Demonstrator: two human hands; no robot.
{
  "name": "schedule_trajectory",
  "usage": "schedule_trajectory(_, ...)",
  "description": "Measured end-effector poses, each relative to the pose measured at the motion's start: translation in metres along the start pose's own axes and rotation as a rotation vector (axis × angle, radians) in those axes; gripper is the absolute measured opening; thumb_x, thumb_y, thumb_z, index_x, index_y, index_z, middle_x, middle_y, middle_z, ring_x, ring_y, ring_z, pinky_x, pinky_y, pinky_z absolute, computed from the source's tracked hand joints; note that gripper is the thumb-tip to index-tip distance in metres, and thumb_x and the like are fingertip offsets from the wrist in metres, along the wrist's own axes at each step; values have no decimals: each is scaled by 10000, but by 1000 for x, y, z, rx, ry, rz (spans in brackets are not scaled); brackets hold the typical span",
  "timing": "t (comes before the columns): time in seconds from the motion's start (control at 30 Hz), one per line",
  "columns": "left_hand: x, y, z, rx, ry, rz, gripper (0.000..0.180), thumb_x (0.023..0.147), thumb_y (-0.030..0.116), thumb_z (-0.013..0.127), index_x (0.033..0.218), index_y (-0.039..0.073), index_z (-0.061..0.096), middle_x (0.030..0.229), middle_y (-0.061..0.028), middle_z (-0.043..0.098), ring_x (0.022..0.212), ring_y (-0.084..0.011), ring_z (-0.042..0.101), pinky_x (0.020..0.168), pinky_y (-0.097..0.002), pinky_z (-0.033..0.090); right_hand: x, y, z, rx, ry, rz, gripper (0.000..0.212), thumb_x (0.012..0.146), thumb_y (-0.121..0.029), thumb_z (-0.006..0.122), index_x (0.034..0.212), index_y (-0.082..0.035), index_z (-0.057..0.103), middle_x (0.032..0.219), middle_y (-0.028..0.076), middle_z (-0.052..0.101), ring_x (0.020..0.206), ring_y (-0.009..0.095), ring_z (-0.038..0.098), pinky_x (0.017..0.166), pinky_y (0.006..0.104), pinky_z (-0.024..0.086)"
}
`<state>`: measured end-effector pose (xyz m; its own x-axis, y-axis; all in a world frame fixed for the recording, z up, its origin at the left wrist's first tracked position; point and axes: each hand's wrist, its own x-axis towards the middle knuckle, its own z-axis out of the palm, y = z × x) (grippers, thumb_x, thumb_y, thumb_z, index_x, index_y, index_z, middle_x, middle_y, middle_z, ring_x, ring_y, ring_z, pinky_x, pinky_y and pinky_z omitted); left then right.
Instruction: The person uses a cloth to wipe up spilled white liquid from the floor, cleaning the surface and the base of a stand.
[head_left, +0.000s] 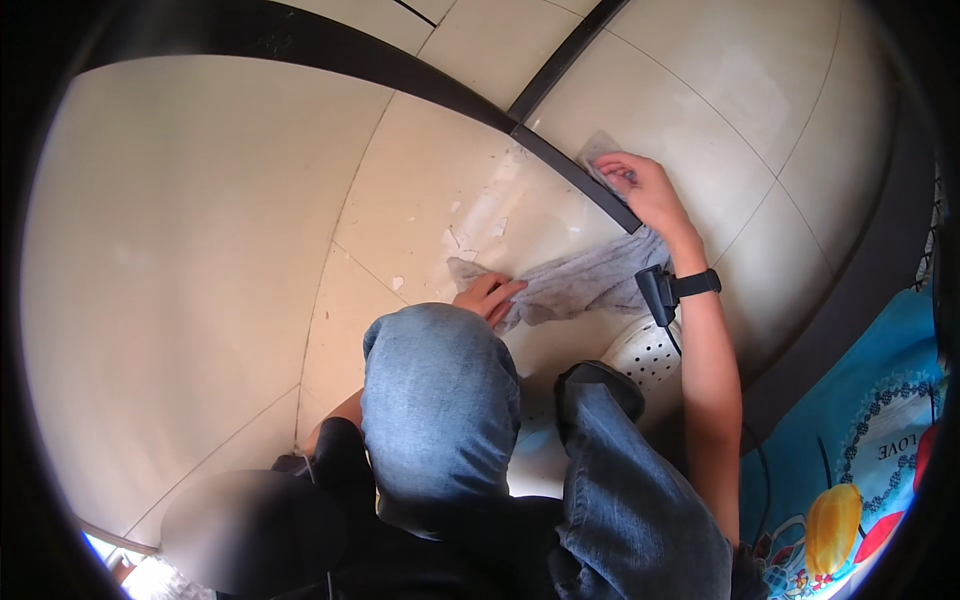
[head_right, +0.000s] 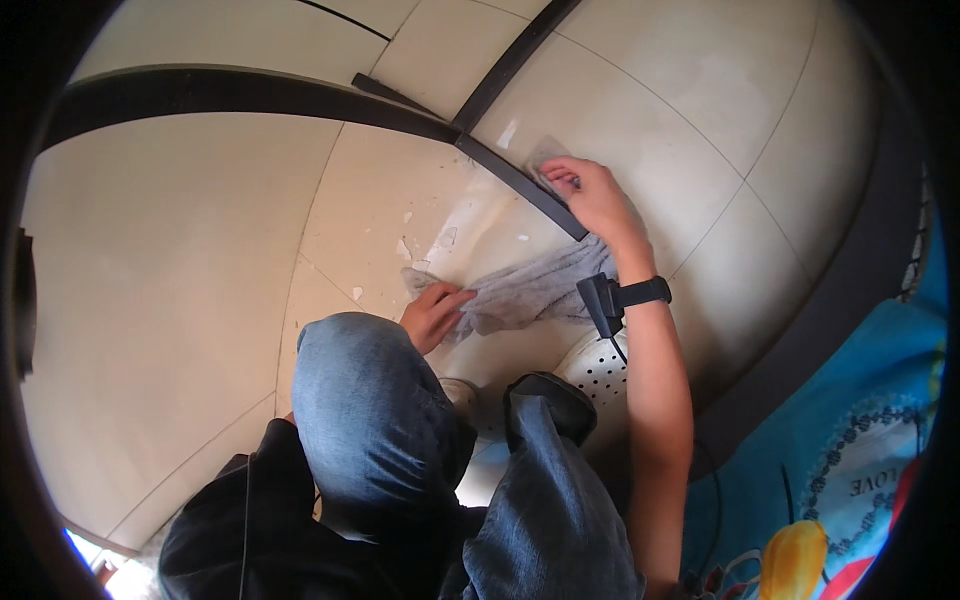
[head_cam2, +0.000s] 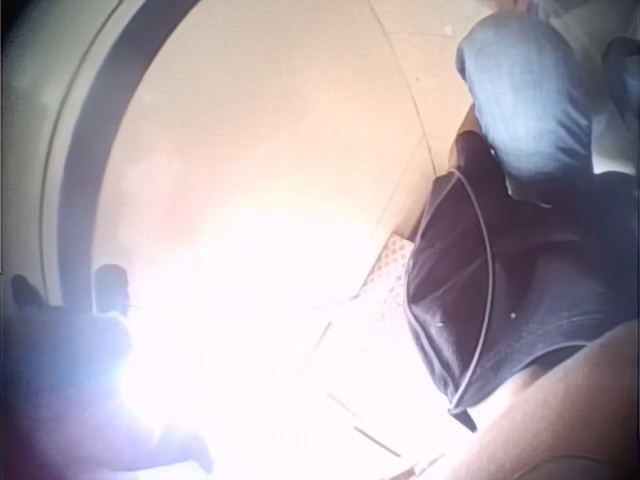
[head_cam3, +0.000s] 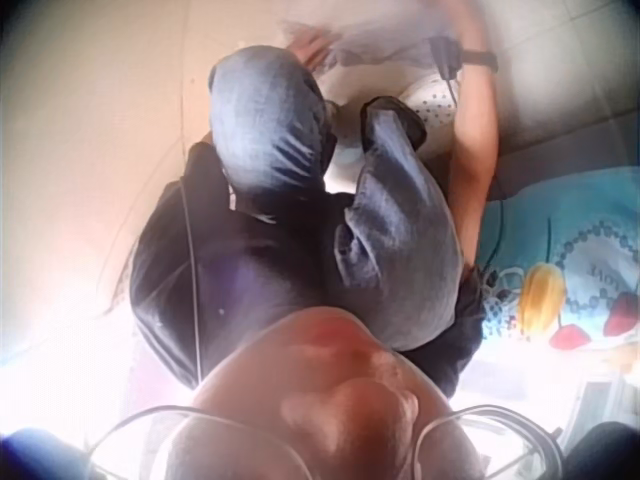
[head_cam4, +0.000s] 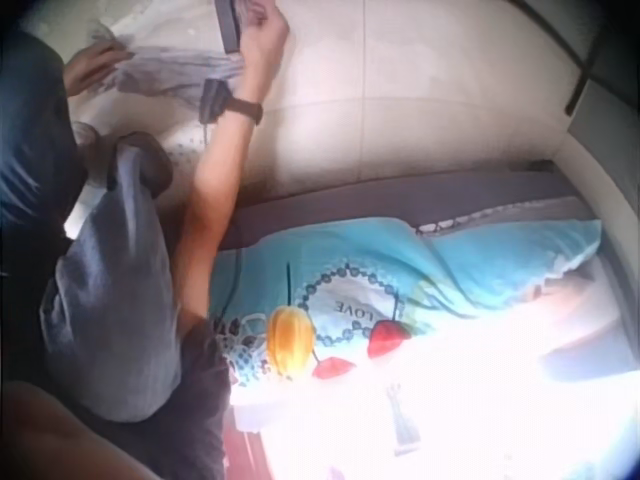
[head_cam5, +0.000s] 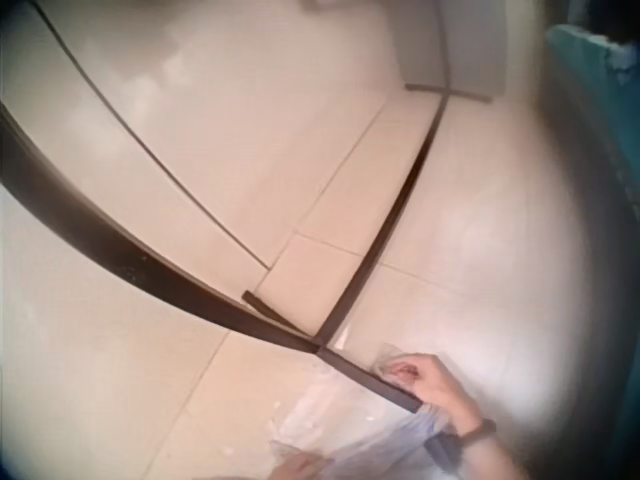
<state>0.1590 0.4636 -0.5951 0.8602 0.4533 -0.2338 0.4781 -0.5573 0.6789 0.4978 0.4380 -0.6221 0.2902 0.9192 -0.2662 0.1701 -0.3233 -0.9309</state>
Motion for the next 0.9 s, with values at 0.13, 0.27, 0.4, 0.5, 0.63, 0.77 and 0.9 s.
schedule_trajectory(0.13, 11, 2, 4, -13, -40, 12, 471, 788, -35, 644, 1227, 123, 573, 1045, -99, 548, 949, -294, 569, 770, -377, 496, -31, 25, -33, -43, 227, 0, 218, 887, 22, 560, 1071, -23, 669, 971, 121, 682, 923, 215, 613, 849, 293, 469)
schedule_trajectory(0.27, 13, 3, 8, 1, -43, 11, 451, 785, -11, 640, 1210, 124, 574, 1055, -93, 555, 952, -297, 570, 774, -382, 499, -73, 43, -49, -526, 571, -119, 297, 919, -19, 521, 1193, -53, 631, 1198, 116, 635, 1129, 263, 566, 995, 373, 413)
schedule_trajectory(0.4, 8, 15, 15, 154, 72, -15, 440, 794, 15, 621, 1216, 132, 576, 1105, -106, 553, 989, -310, 561, 789, -394, 497, -86, 50, -29, -708, 463, -92, 530, 887, 31, 483, 1401, -95, 452, 1455, 91, 441, 1390, 244, 346, 1147, 454, 209)
schedule_trajectory(0.5, 3, 20, 26, 213, 152, -19, 451, 785, 10, 615, 1216, 134, 576, 1134, -120, 545, 994, -323, 551, 794, -408, 494, -63, 20, -40, -656, 256, -188, 606, 805, 89, 482, 1385, -86, 472, 1438, 90, 462, 1378, 241, 364, 1145, 440, 224)
schedule_trajectory(0.63, 0, 10, 31, 268, 162, -28, 485, 755, -3, 620, 1217, 136, 577, 1141, -123, 537, 976, -330, 549, 796, -407, 493, -11, -1, -17, -525, -104, -391, 709, 690, 160, 439, 1358, -72, 494, 1416, 122, 473, 1353, 255, 389, 1136, 404, 260)
schedule_trajectory(0.77, 5, 8, 33, 223, 124, -14, 519, 721, -23, 615, 1212, 142, 584, 1143, -118, 535, 964, -330, 548, 794, -395, 492, -21, -3, -25, -468, -182, -401, 651, 678, 137, 469, 1288, -66, 563, 1299, 145, 563, 1246, 286, 485, 1080, 394, 344)
schedule_trajectory(0.9, 8, 8, 17, 207, 86, -29, 486, 733, -1, 618, 1197, 144, 592, 1142, -119, 537, 975, -336, 545, 800, -403, 489, -50, 9, -57, -522, -206, -184, 520, 656, 129, 478, 1117, -29, 659, 1094, 158, 643, 1015, 333, 577, 915, 404, 454)
